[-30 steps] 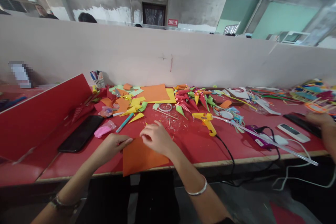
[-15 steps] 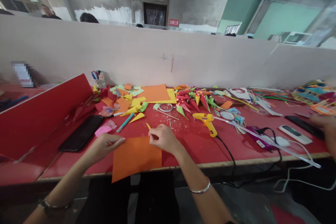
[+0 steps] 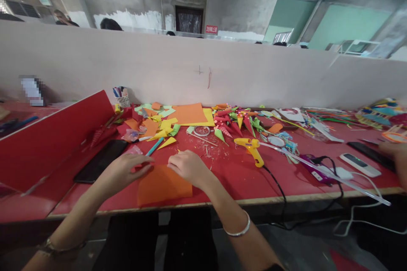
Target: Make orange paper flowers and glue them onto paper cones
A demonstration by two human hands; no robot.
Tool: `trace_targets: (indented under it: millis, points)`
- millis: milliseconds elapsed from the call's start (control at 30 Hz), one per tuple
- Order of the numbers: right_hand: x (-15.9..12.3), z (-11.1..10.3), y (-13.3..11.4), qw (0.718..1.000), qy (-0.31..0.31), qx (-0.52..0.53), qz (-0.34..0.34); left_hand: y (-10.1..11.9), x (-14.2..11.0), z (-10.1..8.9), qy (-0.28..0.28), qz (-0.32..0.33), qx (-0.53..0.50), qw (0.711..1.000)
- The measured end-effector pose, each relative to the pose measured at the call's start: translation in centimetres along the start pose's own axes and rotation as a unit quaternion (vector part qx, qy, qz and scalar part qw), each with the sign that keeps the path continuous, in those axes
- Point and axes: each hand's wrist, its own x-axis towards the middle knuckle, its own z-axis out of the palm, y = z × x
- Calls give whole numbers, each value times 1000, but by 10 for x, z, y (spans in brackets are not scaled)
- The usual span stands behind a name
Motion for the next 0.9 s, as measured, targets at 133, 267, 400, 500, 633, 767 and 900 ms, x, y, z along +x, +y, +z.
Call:
trace_targets:
  millis: [133, 267, 400, 500, 633, 767, 900]
  points:
    - [4, 2, -6, 1000, -13, 10, 26, 11, 7, 7, 24, 62, 38, 997]
    - [2, 1, -6, 998, -12, 51, 36, 18, 11, 13, 38, 68, 48, 996]
    - [-10, -6, 4, 992, -3, 114, 62, 7, 6, 10, 44, 59, 58, 996]
    - [-29, -14, 20, 981, 14, 160, 107, -10, 0, 3, 37, 17, 60, 997]
    - [-60, -21, 49, 954, 99, 181, 217, -25, 3, 6, 19, -40, 40, 998]
    - [-82, -19, 67, 929, 154, 178, 286, -17, 24, 39, -25, 6, -21, 999]
    - [-92, -10, 68, 924, 153, 163, 311, -2, 54, 80, -51, 73, -25, 996]
